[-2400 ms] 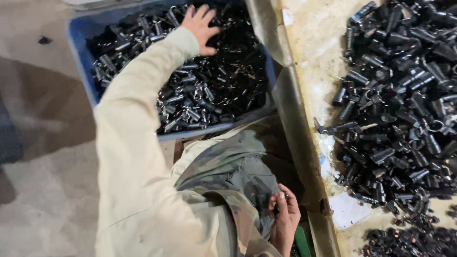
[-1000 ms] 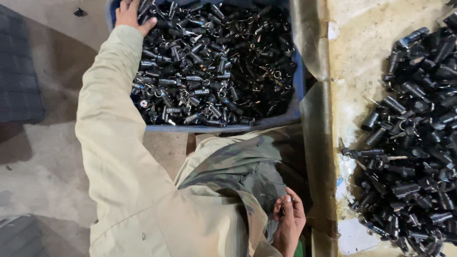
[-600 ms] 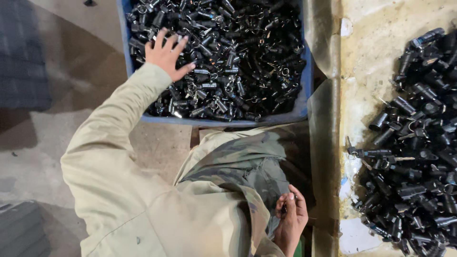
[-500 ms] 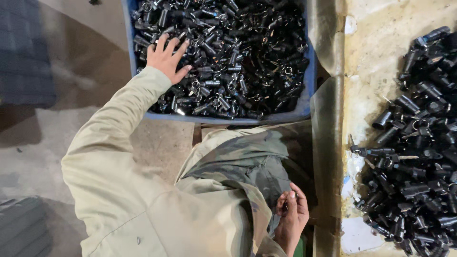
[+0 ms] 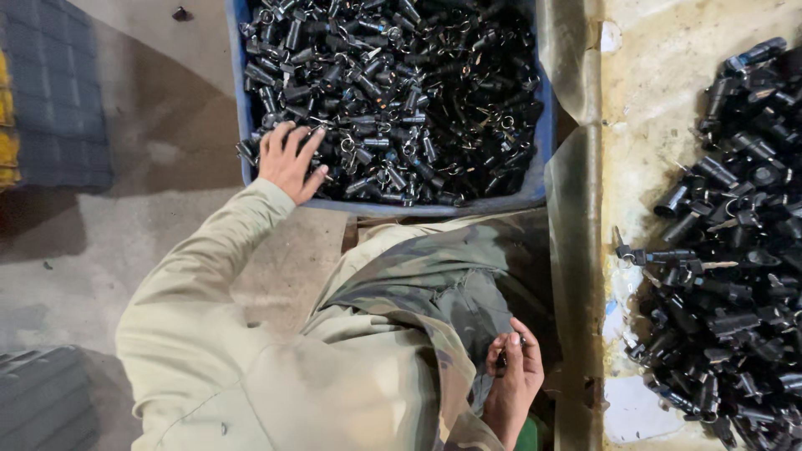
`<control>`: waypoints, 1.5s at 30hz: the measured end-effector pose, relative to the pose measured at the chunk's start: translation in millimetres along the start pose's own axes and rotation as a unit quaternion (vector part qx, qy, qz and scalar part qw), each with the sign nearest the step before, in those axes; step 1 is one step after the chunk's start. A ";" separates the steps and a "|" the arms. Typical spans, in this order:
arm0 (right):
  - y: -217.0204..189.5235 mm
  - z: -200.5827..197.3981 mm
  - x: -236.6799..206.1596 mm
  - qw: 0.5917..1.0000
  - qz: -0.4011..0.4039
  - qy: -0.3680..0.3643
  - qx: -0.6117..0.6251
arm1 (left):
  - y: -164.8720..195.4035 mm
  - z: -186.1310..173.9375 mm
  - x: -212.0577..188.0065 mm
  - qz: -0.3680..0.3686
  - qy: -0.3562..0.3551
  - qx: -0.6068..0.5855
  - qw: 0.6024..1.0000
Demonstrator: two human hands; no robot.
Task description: The person repeatedly picks small black cylindrical metal parts from a table, twists them apart by hand, and drops the separated components into two bins below. The cycle of picking, twisting, and dropping continues throughout the clip.
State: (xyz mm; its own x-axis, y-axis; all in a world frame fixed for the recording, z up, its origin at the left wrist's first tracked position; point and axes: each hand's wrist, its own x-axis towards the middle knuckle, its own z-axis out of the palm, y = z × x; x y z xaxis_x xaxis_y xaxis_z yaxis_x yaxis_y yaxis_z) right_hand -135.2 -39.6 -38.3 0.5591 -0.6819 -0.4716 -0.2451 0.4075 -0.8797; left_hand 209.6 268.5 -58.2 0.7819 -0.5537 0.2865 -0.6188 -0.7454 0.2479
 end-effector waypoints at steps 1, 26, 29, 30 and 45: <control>0.5 -0.4 0.2 1.000 0.002 0.001 0.000 | 2.2 1.9 -2.4 -0.003 0.007 -0.015 1.000; 5.4 -24.0 -11.6 0.999 0.008 0.047 0.021 | 77.8 61.6 89.8 0.081 -0.067 0.043 0.993; 9.0 -29.2 -16.1 0.998 0.011 0.055 0.039 | 94.2 65.5 110.3 0.049 -0.030 0.062 0.996; 10.6 -30.5 -17.4 0.997 0.016 0.062 0.046 | 108.0 68.1 114.7 0.030 -0.031 0.091 0.995; 18.7 -47.9 -29.4 0.992 0.029 0.118 0.045 | 177.8 113.3 140.0 0.270 -0.108 -0.102 0.951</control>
State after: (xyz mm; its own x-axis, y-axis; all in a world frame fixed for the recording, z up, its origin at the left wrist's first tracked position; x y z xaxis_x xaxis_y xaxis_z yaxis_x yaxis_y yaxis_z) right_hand -194.1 -41.0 -43.8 0.3427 -0.7745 -0.5317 -0.1940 0.4954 -0.8467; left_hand 217.6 16.4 -78.8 0.3290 -0.9152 0.2327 -0.9196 -0.2545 0.2993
